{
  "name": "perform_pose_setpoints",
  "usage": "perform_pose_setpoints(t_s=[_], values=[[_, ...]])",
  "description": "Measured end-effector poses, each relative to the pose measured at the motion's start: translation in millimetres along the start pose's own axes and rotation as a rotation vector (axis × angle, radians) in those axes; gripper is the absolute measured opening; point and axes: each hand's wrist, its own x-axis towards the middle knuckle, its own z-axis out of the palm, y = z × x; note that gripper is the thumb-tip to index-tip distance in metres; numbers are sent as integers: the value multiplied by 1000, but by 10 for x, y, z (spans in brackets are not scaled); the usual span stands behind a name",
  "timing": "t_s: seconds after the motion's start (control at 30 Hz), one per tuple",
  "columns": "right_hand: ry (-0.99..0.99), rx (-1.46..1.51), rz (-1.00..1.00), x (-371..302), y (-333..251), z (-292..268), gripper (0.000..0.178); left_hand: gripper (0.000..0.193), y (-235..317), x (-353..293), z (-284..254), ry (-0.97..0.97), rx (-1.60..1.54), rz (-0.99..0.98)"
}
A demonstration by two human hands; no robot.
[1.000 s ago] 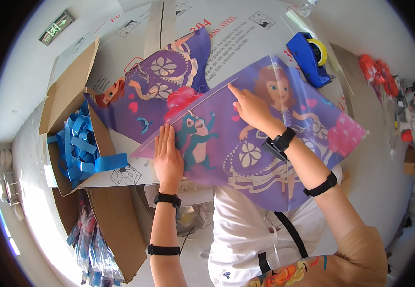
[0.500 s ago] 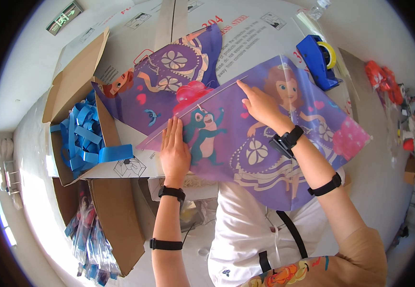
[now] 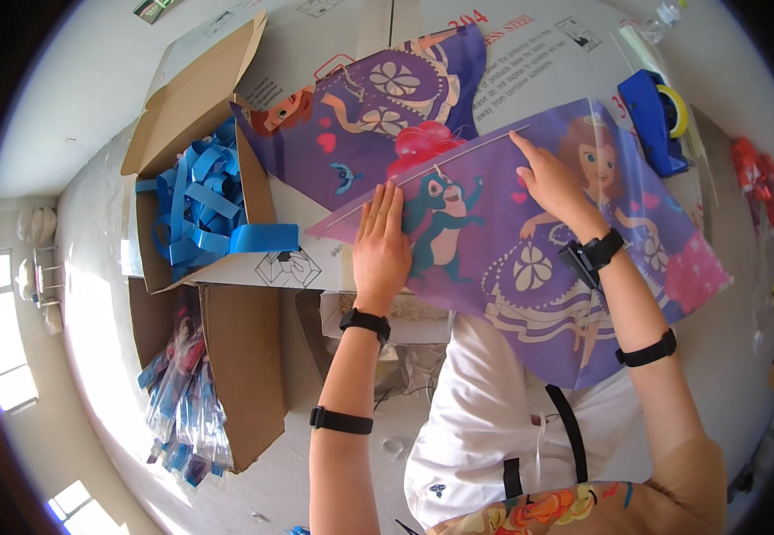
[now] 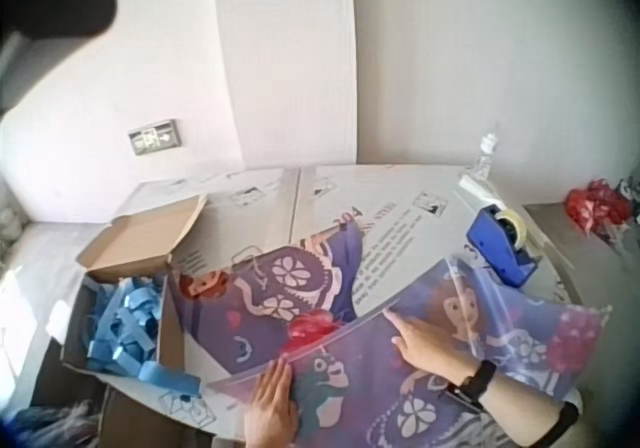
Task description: Assembling a plastic kite by attaching ribs and blue streamers using adhesive tape.
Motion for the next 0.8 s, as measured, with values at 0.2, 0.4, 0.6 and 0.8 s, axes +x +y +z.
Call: perform_pose_setpoints(t_s=[0.2,0.4,0.6,0.8], values=[[27,1,-13,-31,-17,-36,55,63,5,-6,33,9,-16,2],[-54,17,76,-21,-120,-79,61,62,-11,-29,-7,-2,-3,2],[-8,85,35,-191,-95,-314,65,63,49,43,-11,12,-15,45],[179,277,72,-558,278,-751,52,57,1,-60,-55,48,-62,52]])
